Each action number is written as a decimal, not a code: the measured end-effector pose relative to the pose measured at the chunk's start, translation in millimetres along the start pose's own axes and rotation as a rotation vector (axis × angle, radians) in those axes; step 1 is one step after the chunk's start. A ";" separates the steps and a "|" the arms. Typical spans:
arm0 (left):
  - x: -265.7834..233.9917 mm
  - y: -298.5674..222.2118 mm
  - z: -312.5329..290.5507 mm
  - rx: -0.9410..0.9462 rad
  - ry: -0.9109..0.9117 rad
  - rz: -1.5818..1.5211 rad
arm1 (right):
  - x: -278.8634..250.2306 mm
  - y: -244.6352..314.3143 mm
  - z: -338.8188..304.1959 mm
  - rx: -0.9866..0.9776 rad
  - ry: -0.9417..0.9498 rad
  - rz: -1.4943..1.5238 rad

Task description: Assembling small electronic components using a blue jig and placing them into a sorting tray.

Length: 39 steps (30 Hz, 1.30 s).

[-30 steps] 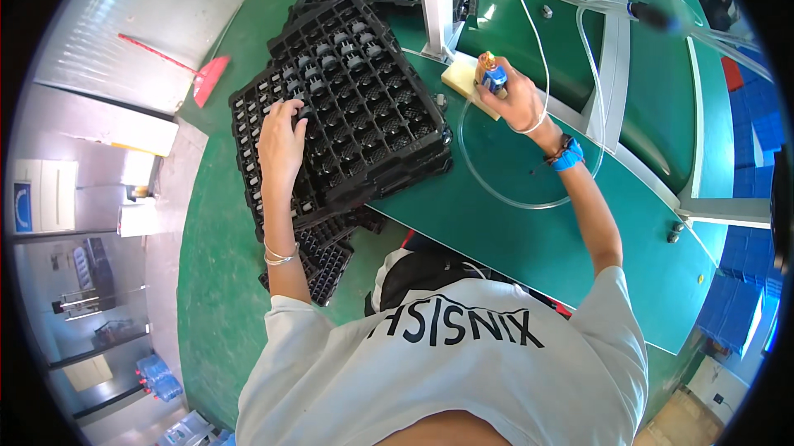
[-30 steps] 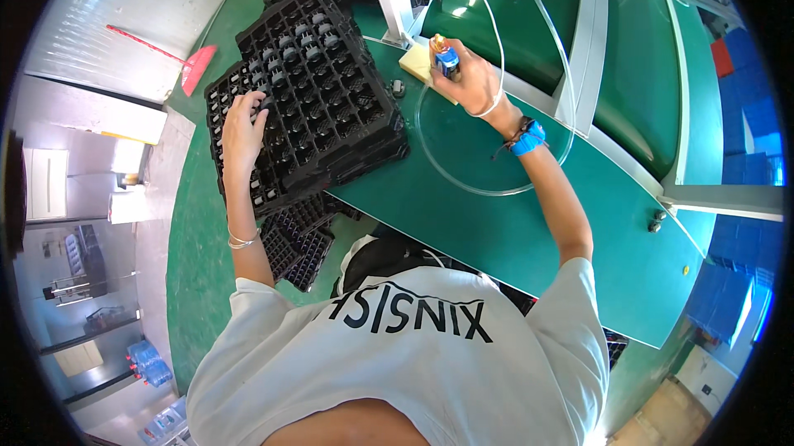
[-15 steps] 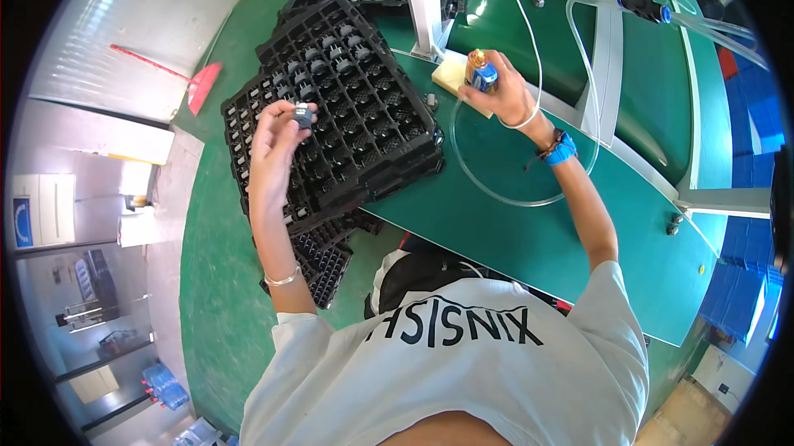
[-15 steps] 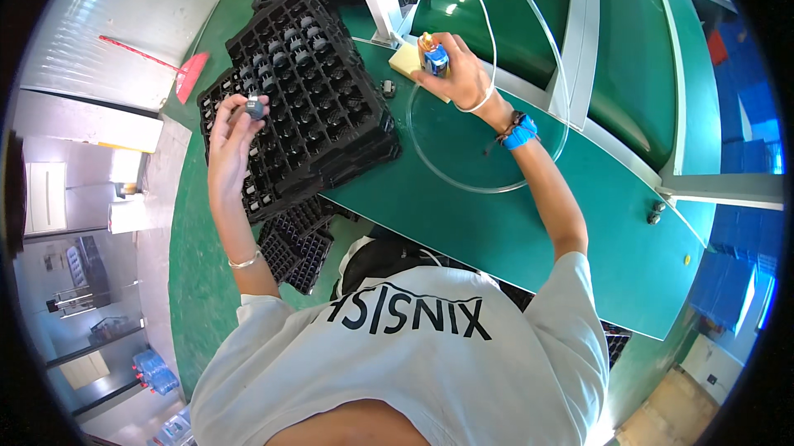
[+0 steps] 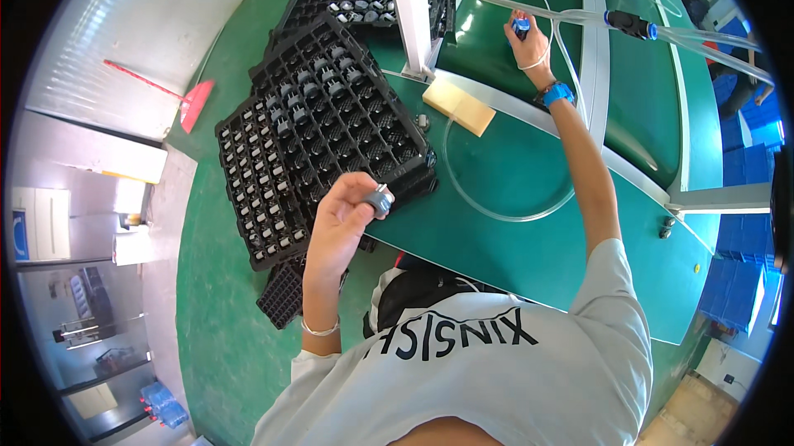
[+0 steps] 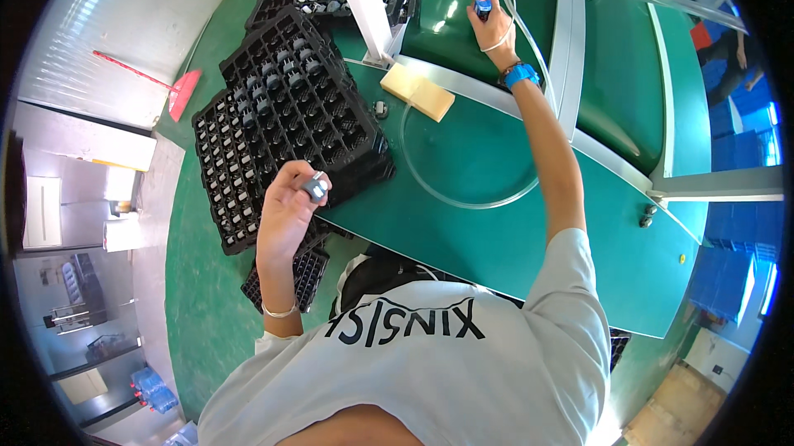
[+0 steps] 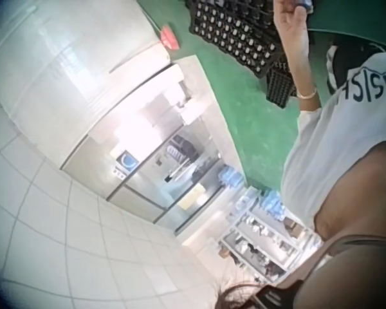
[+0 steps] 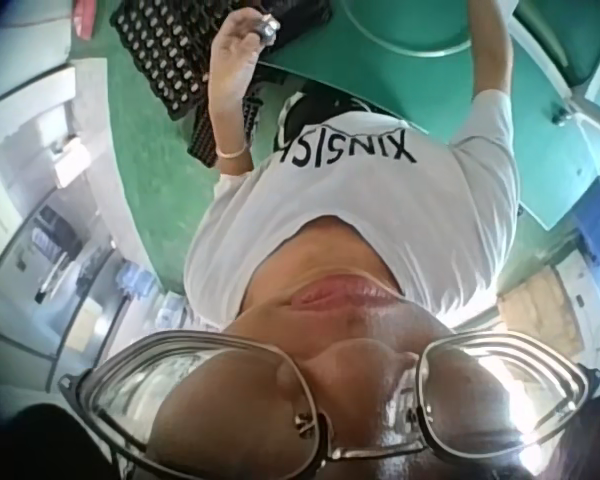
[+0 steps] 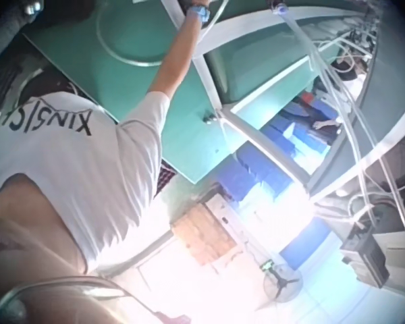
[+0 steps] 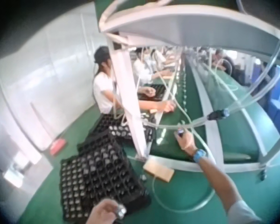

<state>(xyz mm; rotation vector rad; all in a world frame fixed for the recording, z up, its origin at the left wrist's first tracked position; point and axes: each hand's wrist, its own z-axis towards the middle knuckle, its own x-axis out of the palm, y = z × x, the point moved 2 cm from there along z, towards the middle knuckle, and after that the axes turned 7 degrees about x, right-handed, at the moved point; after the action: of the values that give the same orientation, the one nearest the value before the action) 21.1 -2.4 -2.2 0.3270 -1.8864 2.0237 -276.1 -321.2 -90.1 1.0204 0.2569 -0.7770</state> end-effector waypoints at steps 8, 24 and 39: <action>17.5 2.6 3.9 0.147 -0.032 0.056 | -4.6 -7.7 -0.6 -0.028 -0.013 -0.281; 53.2 14.6 34.1 0.269 0.068 0.236 | -85.3 176.9 -156.3 0.851 1.130 1.221; 43.0 36.2 13.9 0.415 -0.063 0.606 | -81.7 182.3 -174.3 0.721 1.181 1.349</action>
<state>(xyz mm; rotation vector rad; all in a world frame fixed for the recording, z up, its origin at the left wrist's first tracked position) -33.7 -13.8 -16.8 -0.1059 -1.7233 2.8394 -182.1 -84.7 -15.8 1.8859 0.2060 1.1172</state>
